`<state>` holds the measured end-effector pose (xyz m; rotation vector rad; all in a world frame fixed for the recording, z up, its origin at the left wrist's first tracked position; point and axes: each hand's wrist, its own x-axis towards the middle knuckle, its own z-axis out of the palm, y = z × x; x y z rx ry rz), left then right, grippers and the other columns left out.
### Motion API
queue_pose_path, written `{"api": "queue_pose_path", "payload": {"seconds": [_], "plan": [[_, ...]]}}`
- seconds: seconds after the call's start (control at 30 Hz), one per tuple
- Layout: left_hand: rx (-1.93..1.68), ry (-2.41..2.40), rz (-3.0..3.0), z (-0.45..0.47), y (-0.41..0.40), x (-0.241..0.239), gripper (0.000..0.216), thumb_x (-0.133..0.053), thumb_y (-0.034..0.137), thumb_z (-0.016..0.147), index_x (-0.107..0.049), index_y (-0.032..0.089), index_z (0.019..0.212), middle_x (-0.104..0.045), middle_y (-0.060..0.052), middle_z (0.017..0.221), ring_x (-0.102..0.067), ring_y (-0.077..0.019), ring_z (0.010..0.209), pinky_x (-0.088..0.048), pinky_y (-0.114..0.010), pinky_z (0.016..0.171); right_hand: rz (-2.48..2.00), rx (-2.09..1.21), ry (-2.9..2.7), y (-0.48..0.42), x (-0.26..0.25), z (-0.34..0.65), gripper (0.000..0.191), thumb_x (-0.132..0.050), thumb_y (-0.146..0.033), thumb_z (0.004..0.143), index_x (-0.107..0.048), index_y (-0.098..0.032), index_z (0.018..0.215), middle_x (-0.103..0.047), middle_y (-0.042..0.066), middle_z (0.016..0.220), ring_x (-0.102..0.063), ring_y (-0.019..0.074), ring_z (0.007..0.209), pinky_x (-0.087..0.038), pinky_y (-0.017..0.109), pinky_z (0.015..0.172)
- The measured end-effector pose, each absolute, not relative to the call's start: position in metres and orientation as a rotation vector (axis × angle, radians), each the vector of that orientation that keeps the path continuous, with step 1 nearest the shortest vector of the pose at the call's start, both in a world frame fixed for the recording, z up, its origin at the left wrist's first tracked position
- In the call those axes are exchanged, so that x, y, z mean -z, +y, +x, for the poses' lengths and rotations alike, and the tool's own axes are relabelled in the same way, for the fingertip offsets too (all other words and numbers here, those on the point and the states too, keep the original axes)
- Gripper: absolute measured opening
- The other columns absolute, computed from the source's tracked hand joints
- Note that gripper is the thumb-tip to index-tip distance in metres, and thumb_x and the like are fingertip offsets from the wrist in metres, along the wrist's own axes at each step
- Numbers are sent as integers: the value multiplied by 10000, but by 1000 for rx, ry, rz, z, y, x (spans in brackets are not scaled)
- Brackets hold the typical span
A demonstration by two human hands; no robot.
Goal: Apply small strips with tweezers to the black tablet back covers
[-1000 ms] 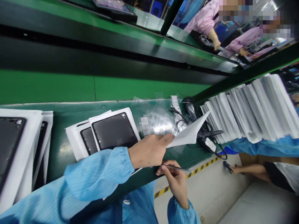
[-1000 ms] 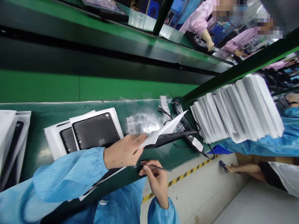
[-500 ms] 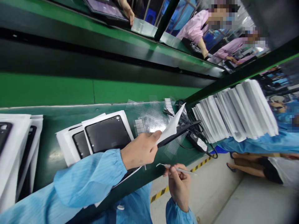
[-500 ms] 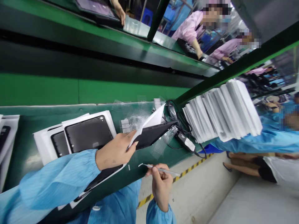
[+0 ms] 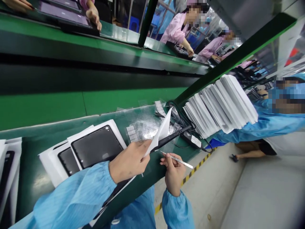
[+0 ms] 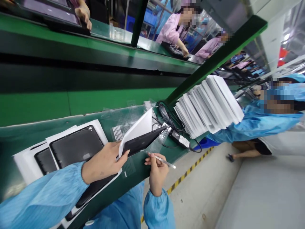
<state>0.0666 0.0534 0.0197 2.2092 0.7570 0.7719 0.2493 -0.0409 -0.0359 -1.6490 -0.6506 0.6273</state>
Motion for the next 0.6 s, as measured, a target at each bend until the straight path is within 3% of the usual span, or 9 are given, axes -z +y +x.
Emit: {"api": "queue_pose_path", "payload": {"seconds": [0.37, 0.6], "plan": [[-813, 730, 2187, 67, 52, -19, 186, -462, 30, 769, -461, 193, 860, -591, 1, 806, -599, -149, 756, -470, -259, 709, -1711, -613, -698, -39, 31, 247, 260, -690, -376, 768, -598, -137, 814, -667, 22, 610, -614, 138, 477, -519, 246, 480], [-812, 738, 2206, 67, 51, -19, 244, -462, 29, 779, -482, 186, 964, -587, 0, 801, -596, -153, 739, -465, -261, 687, -1722, -613, -722, -38, 32, 246, 240, -679, -358, 785, -601, -134, 817, -670, 21, 620, -610, 120, 476, -513, 222, 480]]}}
